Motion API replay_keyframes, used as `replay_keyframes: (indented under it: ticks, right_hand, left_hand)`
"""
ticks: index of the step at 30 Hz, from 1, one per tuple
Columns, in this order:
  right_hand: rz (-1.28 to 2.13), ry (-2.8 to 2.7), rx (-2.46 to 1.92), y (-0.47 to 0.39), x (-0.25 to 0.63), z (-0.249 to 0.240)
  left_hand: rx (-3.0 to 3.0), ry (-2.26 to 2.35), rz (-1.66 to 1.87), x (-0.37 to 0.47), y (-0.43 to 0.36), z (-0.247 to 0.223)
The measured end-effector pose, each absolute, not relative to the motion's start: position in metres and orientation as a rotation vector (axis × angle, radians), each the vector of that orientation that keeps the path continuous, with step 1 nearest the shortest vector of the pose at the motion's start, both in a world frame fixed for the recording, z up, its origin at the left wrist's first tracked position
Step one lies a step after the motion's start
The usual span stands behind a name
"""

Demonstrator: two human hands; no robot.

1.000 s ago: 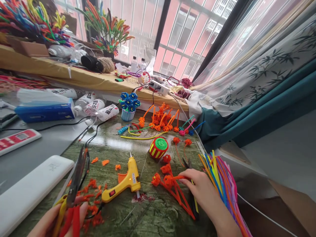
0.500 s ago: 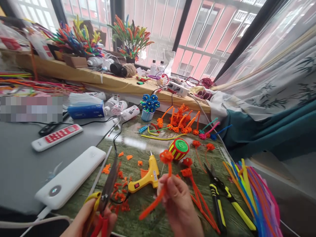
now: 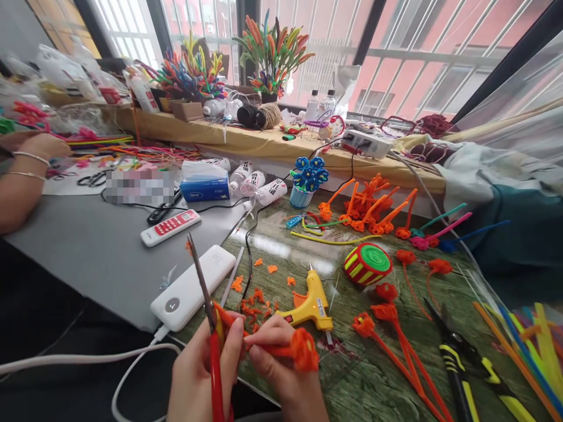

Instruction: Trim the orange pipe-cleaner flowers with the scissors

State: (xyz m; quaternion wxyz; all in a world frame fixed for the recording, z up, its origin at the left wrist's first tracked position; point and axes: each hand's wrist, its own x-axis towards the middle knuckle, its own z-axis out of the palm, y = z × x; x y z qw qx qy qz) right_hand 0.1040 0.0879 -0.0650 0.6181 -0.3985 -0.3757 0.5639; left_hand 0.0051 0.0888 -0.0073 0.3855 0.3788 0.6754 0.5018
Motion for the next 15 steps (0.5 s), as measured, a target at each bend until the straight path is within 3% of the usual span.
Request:
replay_keyframes:
  ticks: [7,15]
  right_hand:
    - [1.422,-0.829,-0.661,0.09,0.133,-0.076]
    - [1.16,-1.459,-1.295,0.077,0.153,-0.057]
  left_hand:
    - [0.935,1.675,1.151,-0.003,0.106,0.004]
    - [1.207,1.796,0.941,-0.01,0.114,0.012]
